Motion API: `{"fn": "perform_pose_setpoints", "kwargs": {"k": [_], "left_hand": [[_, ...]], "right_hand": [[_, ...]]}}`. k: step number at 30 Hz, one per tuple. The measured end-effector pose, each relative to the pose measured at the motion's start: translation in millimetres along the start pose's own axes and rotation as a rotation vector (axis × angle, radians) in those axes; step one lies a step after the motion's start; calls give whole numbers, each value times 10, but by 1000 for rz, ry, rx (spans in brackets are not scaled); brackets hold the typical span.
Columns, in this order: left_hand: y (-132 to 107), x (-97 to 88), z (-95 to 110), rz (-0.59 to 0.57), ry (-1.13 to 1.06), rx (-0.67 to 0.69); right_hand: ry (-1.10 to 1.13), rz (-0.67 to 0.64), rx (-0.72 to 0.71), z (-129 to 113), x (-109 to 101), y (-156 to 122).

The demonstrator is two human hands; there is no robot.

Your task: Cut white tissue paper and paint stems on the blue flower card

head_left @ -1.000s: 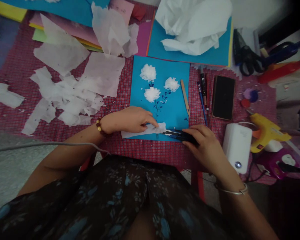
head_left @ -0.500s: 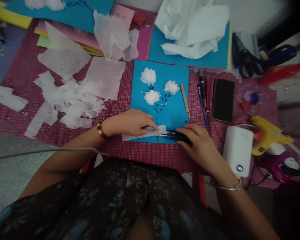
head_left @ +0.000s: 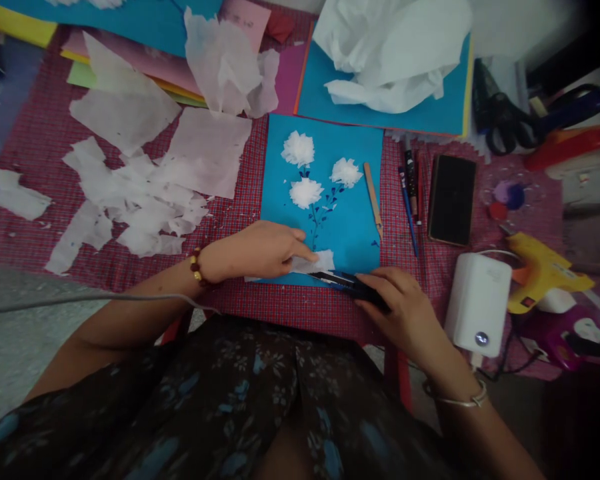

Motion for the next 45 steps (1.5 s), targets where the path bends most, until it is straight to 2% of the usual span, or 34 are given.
{"fn": "perform_pose_setpoints", "kwargs": {"k": [4,11,19,26,36,41,45], "left_hand": [[11,1,-7,-32,16,2],[5,-42,-17,-96,15,45],[-12,-50,-13,-24,5,109],[-5,-46,-20,-47,20,121],[6,-47,-25,-30,4,120],[-19,-66,-126,-49,-169,178],[-26,-75,-222,-61,-320,153]], "right_hand": [[19,25,28,-9,-16,-91],[6,38,31,48,-8,-6],[-12,-30,-8,29,20,179],[-44,-43,-31,-12,20,294],[1,17,5,-69,48,-4],[13,13,13,-79,43,-8],[13,18,15,-56,36,0]]}}
Point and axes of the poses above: each hand's wrist, its own y-axis towards the middle knuckle, its own x-axis out of the palm, z = x × y, the point moved 6 cm from there along y, towards the middle knuckle, and after that the axes turned 5 degrees about -z, right-handed, at the moved point
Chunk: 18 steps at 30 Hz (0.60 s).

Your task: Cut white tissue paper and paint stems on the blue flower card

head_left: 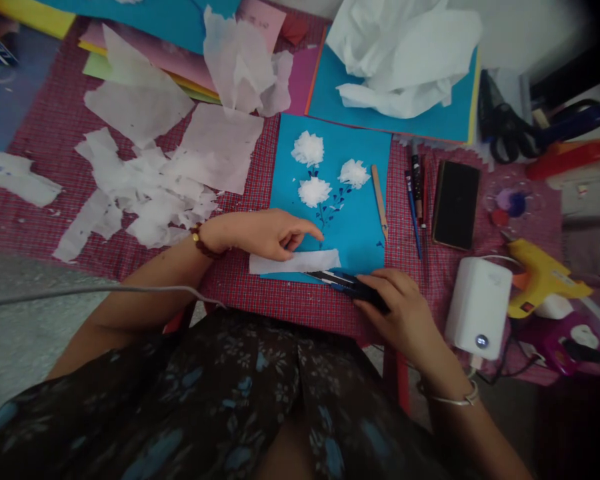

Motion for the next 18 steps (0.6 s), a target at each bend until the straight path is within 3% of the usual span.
{"fn": "perform_pose_setpoints", "kwargs": {"k": [12,18], "left_hand": [[-34,27,41,-72,94,58],[-71,51,61,-111,239,-73]], "right_hand": [[-54,-5,-38,31,-26,80],[-62,-2,-60,49,-22,73]]}}
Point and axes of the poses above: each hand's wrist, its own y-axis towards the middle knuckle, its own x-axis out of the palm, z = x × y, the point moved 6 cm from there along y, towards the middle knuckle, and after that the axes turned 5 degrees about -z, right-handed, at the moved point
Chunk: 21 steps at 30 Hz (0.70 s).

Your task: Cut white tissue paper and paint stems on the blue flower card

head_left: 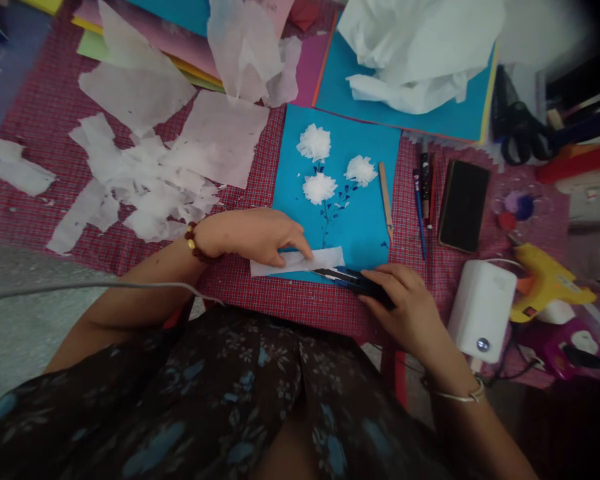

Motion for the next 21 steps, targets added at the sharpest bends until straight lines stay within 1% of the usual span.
{"fn": "perform_pose_setpoints", "kwargs": {"k": [2,7,9,18,21], "left_hand": [[-21,3,-3,11,21,-15],[-42,12,-11,18,4,21],[-38,6,-16,23,-3,15],[-19,-12,6,11,-1,-27],[-15,-1,-2,14,4,-21]], "right_hand": [[3,-2,-7,-2,-2,0],[3,-11,-9,-2,-14,22],[-3,-16,-14,-4,-16,44],[-7,-64,-47,-83,5,224],[-8,-88,-62,-109,23,295]]}}
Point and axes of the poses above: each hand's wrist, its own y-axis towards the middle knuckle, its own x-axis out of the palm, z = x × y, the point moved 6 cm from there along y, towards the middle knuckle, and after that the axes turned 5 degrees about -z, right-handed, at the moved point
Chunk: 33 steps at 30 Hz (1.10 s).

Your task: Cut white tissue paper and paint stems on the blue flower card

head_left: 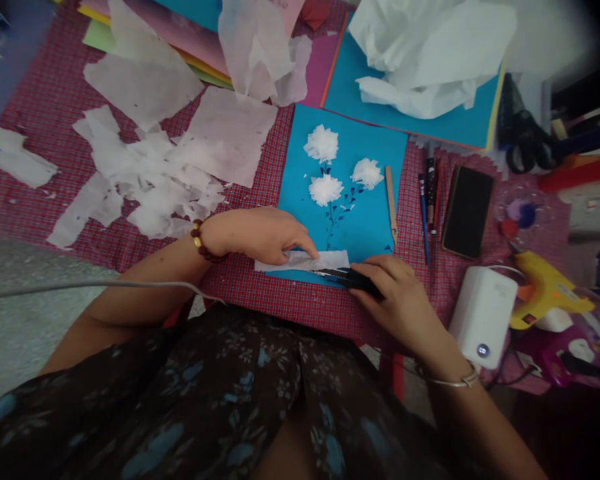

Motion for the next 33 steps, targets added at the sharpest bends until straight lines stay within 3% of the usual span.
{"fn": "perform_pose_setpoints", "kwargs": {"k": [6,15,23,33], "left_hand": [[-1,19,-9,17,24,0],[-1,-13,10,6,13,-56],[-30,-10,-103,-23,-153,30],[-23,-24,-22,5,-33,36]], "right_hand": [[3,-5,-10,-7,-8,42],[33,56,35,-78,40,-275],[80,47,75,-53,48,-262],[84,36,72,-37,52,-204]]}}
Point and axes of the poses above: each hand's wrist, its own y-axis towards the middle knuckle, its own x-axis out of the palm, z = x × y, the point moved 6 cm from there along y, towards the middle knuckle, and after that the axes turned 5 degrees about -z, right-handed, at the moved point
